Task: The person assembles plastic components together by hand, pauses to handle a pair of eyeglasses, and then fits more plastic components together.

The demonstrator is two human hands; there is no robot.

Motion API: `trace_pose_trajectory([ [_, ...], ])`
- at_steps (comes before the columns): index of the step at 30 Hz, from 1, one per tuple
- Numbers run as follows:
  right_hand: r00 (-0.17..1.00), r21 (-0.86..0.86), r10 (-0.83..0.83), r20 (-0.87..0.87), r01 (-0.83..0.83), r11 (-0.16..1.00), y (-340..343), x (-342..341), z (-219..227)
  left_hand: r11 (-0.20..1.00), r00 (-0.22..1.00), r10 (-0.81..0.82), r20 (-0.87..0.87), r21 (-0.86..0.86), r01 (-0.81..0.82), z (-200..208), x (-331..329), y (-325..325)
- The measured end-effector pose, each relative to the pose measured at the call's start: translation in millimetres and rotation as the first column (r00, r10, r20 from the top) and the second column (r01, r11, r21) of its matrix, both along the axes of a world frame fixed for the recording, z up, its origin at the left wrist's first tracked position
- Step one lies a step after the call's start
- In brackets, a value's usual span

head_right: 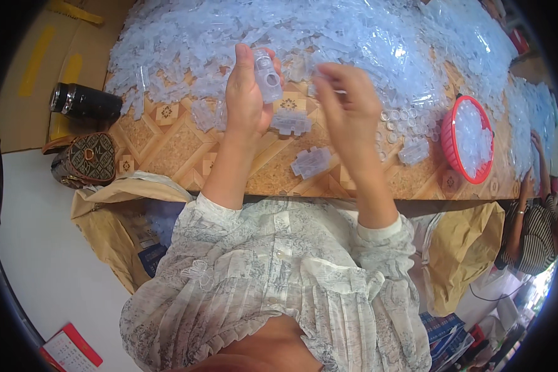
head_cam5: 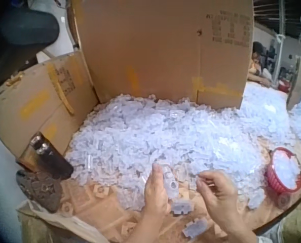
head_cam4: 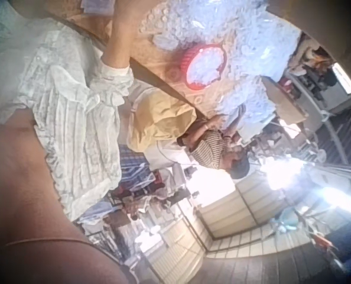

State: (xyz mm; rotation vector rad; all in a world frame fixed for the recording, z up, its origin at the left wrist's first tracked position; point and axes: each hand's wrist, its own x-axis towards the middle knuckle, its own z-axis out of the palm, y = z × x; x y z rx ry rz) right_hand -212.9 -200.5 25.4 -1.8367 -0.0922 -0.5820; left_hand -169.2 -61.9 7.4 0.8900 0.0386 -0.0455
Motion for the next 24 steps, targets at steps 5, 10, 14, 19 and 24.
trace_pose_trajectory([
  [5, 0.969, -0.186, 0.042, 0.242, 0.004, 0.982, 37, 9, 9, 0.963, 0.964, 0.162, 0.209, 0.178, -0.201, -13, 7, -4],
  [10, 0.962, -0.175, 0.101, 0.253, -0.057, 0.983, 44, 5, -3, 0.941, 0.967, 0.22, 0.132, 0.234, -0.246, -14, 4, -1],
  [14, 0.983, 0.062, 0.1, 0.151, -0.11, 0.992, 46, 2, -9, 0.917, 0.957, 0.227, 0.182, 0.29, -0.273, -12, 1, 0],
  [19, 0.985, 0.071, 0.123, 0.118, -0.132, 0.989, 42, 1, -10, 0.936, 0.968, 0.197, 0.155, 0.264, -0.233, -12, 1, 0],
  [24, 0.972, 0.153, 0.233, -0.015, -0.228, 0.962, 28, 1, -5, 0.937, 0.97, 0.181, 0.161, 0.271, -0.219, -14, -4, 0],
])
